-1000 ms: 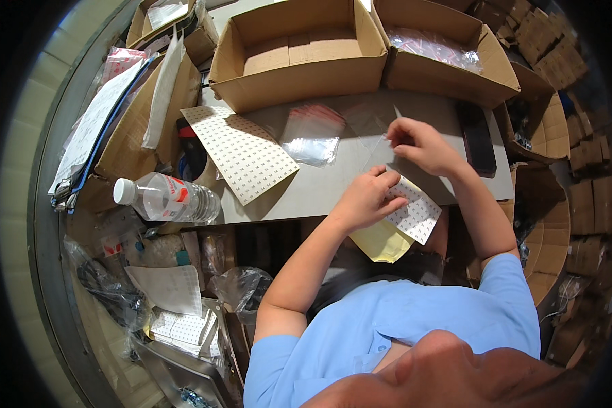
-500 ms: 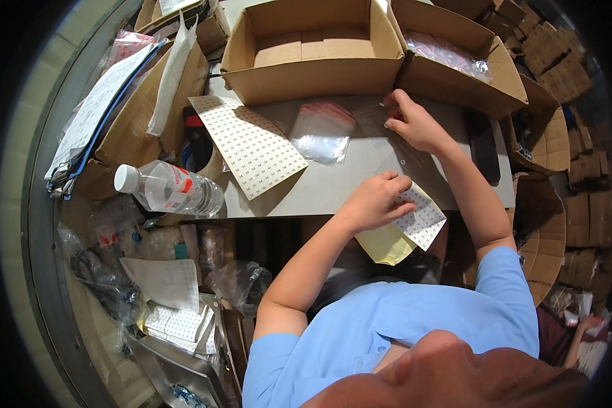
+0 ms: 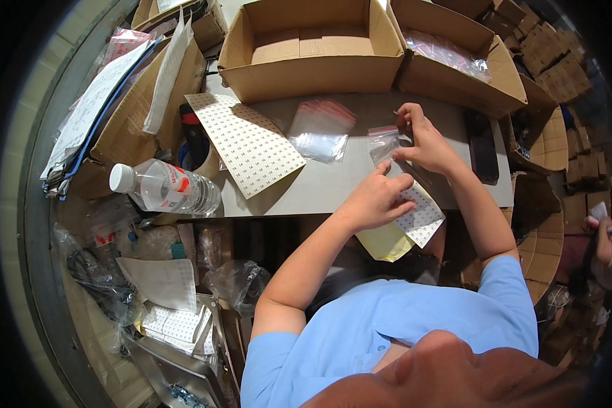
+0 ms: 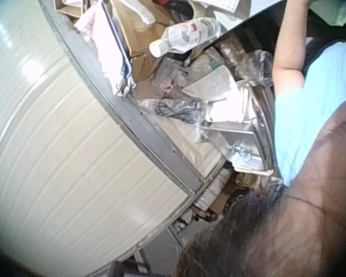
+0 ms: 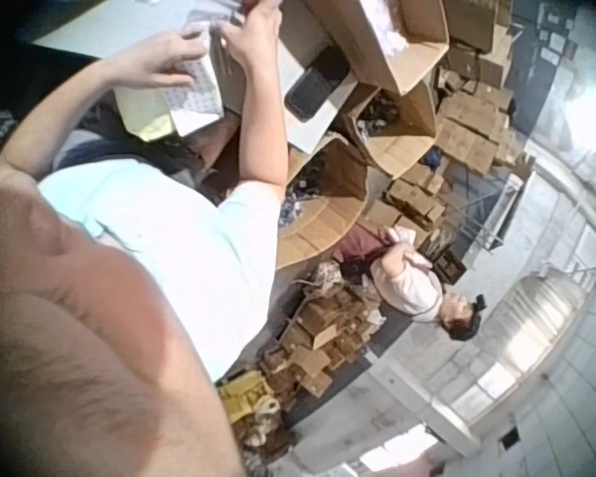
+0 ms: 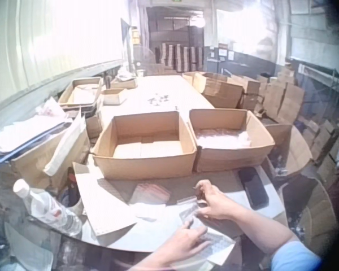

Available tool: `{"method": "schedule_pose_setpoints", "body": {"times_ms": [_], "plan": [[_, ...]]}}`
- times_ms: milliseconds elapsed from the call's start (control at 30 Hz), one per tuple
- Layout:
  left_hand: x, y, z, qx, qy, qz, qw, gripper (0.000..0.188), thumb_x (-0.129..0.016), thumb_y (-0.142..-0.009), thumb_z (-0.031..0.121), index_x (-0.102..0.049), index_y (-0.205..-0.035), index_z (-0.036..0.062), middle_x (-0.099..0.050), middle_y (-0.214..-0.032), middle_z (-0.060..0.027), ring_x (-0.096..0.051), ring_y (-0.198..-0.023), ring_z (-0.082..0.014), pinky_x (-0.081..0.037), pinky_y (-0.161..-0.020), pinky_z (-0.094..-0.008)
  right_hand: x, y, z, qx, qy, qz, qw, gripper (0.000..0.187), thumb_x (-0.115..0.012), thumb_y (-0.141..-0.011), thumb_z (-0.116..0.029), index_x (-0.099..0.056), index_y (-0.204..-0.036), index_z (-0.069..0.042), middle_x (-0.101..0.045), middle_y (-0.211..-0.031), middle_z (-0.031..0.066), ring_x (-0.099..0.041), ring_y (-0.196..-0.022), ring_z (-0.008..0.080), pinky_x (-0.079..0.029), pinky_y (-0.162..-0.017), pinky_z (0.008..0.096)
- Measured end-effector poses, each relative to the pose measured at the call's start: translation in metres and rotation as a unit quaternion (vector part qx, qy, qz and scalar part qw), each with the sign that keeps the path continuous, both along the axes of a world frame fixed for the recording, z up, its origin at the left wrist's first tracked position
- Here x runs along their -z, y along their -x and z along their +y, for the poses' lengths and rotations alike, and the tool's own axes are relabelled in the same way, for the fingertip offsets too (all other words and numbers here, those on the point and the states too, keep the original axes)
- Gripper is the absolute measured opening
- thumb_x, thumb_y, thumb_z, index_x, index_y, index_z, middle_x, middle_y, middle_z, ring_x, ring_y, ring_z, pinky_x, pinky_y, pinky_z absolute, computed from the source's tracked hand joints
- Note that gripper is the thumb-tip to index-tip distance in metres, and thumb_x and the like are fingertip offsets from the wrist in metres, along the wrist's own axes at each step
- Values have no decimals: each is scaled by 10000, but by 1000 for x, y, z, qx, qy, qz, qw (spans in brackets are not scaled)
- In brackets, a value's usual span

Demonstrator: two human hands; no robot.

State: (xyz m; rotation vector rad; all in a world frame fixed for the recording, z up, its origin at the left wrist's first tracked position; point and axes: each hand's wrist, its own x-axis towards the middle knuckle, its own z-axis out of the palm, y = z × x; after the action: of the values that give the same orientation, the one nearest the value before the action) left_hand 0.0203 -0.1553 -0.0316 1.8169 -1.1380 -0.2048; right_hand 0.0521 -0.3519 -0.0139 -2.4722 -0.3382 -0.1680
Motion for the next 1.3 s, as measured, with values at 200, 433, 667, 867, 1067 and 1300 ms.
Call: {"method": "schedule_pose_setpoints", "body": {"times_ms": [200, 433, 667, 867, 1067, 1300], "plan": [[4, 1, -2, 4, -24, -25, 999, 264, -716, -797, 214, -525, -866, 45, -599, -798, -191, -519, -971, -462, -415, -959, -480, -6, -10, 11, 15, -63, 70, 995, 625, -755, -719, -75, -356, -1200, -90, -598, -913, 100, -602, -851, 233, -482, -797, 334], [-4, 0, -2, 2, -40, 15, 999, 260, -701, -808, 211, -524, -895, 42, -577, -632, -157, -567, -834, -437, -325, -1093, -485, -11, -5, 3, 35, -211, 97, 972, 480, -628, -785, 65, -389, -1174, -85, -614, -880, 80, -595, -825, 102, -479, -764, 258], [0, 1, -3, -12, -17, -28, 999, 268, -708, -806, 219, -539, -914, 42, -578, -640, -156, -574, -899, -377, -430, -966, -452, -7, -10, -5, 35, -27, -18, 999, 277, -642, -793, -33, -494, -1026, -57, -567, -1027, 116, -547, -976, 241, -429, -886, 359], [-4, 1, -4, -4, -55, -8, 998, 284, -716, -801, 223, -536, -905, 28, -589, -757, -166, -552, -946, -368, -489, -784, -440, 13, -20, 19, 11, 97, 63, 993, 179, -701, -803, -237, -625, -882, -95, -514, -1156, 151, -441, -1108, 369, -382, -914, 497], [1, 2, -2, -5, 23, -55, 998, 273, -724, -784, 167, -491, -825, 30, -571, -735, -154, -579, -790, -379, -482, -759, -447, 7, -16, 15, 90, 111, 17, 990, 355, -741, -753, -334, -594, -982, -107, -483, -1093, 142, -444, -1082, 360, -379, -904, 470], [-2, 9, 0, 42, 10, 21, 999, 271, -741, -756, 127, -488, -793, 36, -541, -634, -155, -574, -765, -384, -463, -926, -463, 5, -23, -2, 20, 15, 60, 998, 239, -727, -793, -223, -627, -929, -55, -610, -888, 102, -595, -870, 269, -475, -753, 378]]}}
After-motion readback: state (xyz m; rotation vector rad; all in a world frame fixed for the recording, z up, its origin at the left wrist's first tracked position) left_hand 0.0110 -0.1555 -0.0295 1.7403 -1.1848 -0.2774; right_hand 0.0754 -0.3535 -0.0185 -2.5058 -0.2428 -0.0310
